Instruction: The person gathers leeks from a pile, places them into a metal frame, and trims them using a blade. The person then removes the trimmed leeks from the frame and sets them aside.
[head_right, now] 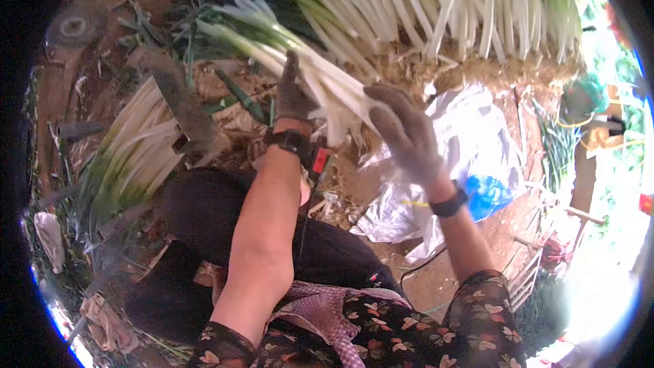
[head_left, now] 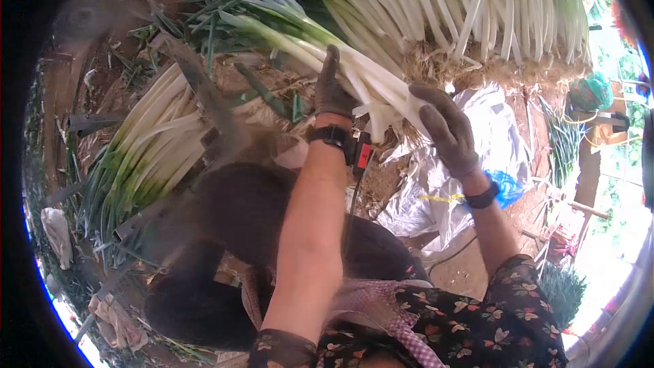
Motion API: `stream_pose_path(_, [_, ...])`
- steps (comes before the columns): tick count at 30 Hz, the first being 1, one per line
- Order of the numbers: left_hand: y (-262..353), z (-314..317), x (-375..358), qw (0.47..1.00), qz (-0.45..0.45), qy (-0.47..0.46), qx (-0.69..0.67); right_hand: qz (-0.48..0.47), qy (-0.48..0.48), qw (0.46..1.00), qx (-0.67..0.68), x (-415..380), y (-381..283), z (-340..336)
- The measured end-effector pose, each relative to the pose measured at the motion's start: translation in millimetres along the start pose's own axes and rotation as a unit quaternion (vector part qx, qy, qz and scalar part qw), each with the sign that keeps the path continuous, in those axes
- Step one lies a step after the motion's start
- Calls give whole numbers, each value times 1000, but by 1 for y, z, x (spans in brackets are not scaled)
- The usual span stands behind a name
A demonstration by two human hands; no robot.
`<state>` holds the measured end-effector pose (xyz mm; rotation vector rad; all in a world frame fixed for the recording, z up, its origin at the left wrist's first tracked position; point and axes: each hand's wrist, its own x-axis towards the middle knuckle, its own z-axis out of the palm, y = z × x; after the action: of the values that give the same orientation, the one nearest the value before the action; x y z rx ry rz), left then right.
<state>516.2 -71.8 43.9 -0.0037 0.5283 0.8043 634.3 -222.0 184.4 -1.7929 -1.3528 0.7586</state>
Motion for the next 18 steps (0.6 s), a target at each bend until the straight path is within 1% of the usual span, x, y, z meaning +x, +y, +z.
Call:
stream_pose_path(1, [-1,2,1,1000,-13,-6,-1,-6,57,998,21,-3,13,8])
stream_pose_path(2, [0,5,-1,1000,-13,-5,0,-6,57,998,22,-1,18,14])
stream_pose_path(4, [3,7,-10,995,0,85,48,42,82,981,172,10,25,28])
stream_pose_path(5, [4,6,-13,995,2,87,49,43,80,981,174,18,24,37])
stream_pose_path(7, [7,7,-18,996,-14,69,57,78,63,993,68,38,20,52])
stream_pose_path(8, [11,12,-20,996,-8,71,55,-85,63,993,-50,50,38,62])
stream_pose_path(9, [13,17,-21,993,-17,98,69,-88,57,993,-47,55,55,68])
stream_pose_path(10, [15,18,-23,989,-28,123,83,-45,57,997,-40,60,58,75])
stream_pose_path(11, [13,6,-15,988,-25,125,81,-3,56,998,-34,63,53,79])
stream_pose_path(12, [11,-7,-5,995,-18,73,68,-3,4,999,-44,59,48,75])
stream_pose_path(13, [8,-19,-1,998,-11,22,56,-1,-2,999,-44,55,38,71])
stream_pose_path(14, [10,-16,-11,997,-8,11,78,-29,-54,983,-175,52,28,67])
stream_pose_path(15, [13,-14,-11,997,-7,11,77,-61,-102,945,-304,50,21,64])
stream_pose_path(16, [15,-17,-10,998,-40,16,42,-80,-126,927,-343,45,17,63])
stream_pose_path(17, [13,-27,-7,997,-78,22,6,-77,-127,926,-347,41,17,62])
stream_pose_path(18, [17,-45,6,986,-158,16,-48,-73,-133,926,-347,38,18,62])
